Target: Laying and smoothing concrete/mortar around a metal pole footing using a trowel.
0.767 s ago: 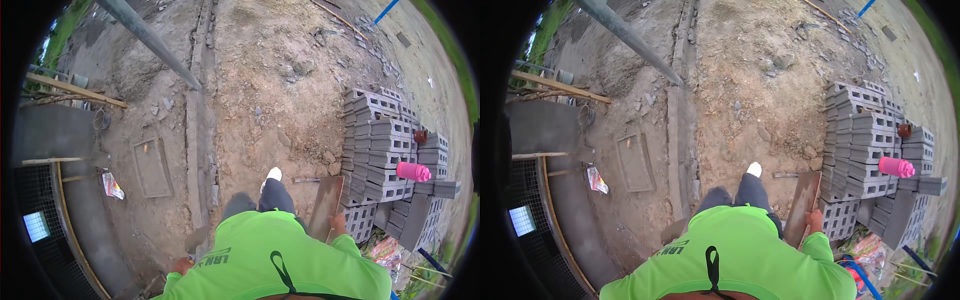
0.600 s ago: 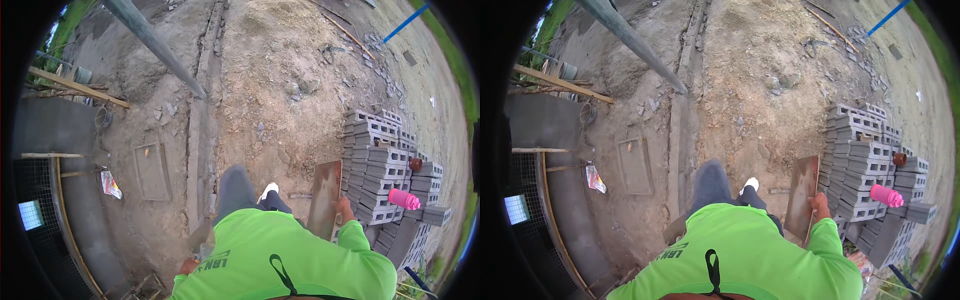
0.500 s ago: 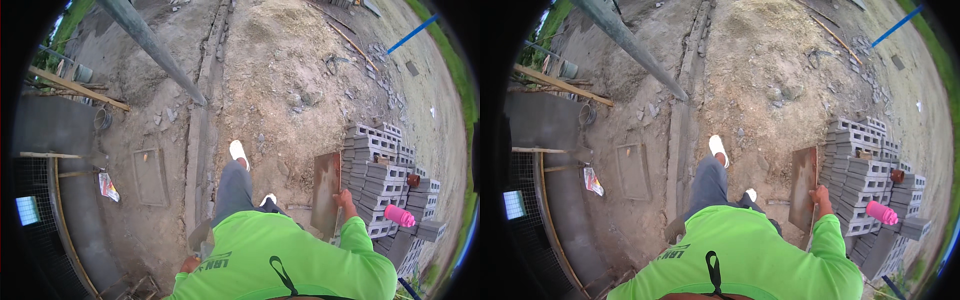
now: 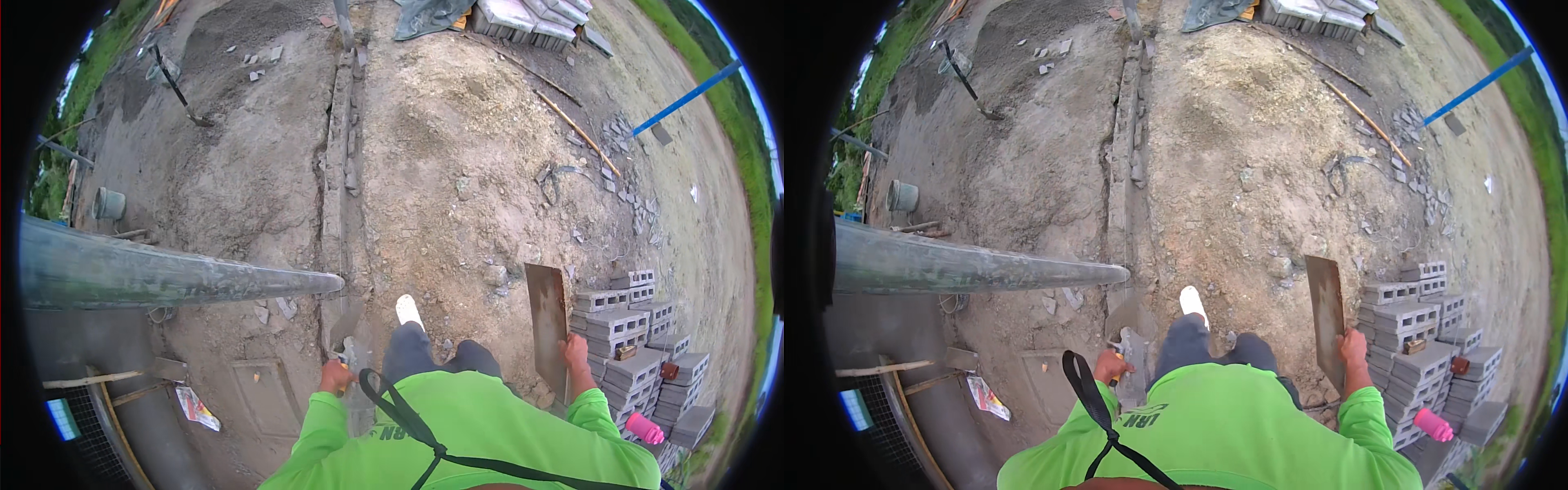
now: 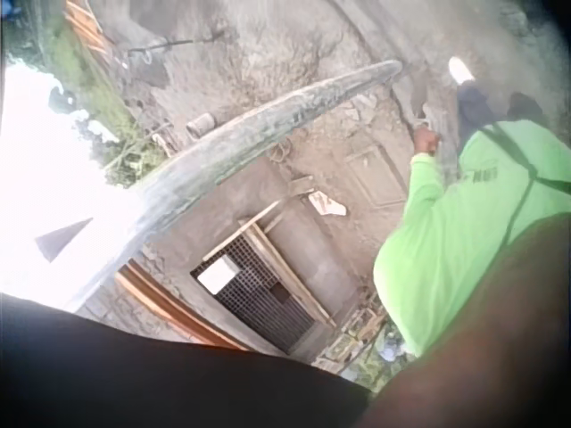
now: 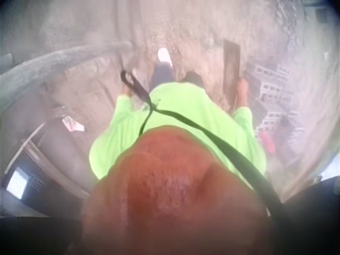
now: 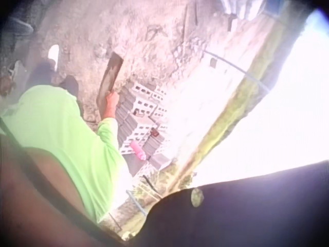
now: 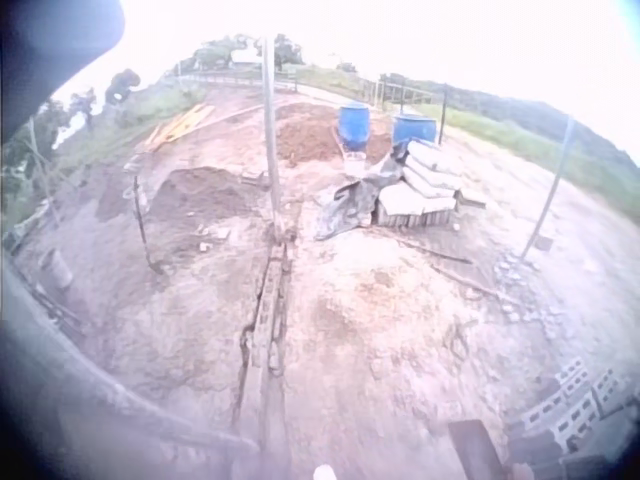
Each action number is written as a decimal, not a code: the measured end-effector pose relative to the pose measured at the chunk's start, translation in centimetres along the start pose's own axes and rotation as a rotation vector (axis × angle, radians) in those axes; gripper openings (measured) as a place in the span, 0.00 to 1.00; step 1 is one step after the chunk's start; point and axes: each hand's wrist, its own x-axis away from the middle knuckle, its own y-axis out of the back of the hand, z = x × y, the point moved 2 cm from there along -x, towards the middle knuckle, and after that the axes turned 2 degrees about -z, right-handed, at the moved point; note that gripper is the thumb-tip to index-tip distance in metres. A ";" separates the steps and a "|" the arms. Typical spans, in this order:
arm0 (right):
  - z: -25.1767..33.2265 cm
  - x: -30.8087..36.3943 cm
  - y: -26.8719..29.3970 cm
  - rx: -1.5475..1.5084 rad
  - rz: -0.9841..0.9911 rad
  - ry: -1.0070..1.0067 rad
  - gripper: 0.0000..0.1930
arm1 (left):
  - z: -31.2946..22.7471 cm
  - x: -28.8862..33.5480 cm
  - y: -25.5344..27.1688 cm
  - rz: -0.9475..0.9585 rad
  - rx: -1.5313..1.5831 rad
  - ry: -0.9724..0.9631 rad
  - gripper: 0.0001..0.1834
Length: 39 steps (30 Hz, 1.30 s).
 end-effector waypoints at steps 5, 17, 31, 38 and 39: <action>11.1 -7.0 6.3 -0.001 0.134 -0.035 0.18 | -16.9 -9.1 22.4 -0.239 0.091 -0.159 0.33; 38.1 -37.6 0.7 0.365 0.523 0.230 0.15 | -25.0 -30.4 55.9 -0.309 -0.041 -0.075 0.33; 98.7 -76.1 20.4 0.016 0.030 0.506 0.10 | -1.0 -44.9 73.6 0.104 0.337 0.341 0.17; 134.6 -88.8 17.7 -0.250 -0.022 0.450 0.11 | 6.0 -61.1 99.2 0.005 0.283 0.464 0.41; 134.3 -92.0 18.0 -0.185 -0.071 0.425 0.11 | -1.5 -67.4 102.4 0.000 0.168 0.359 0.39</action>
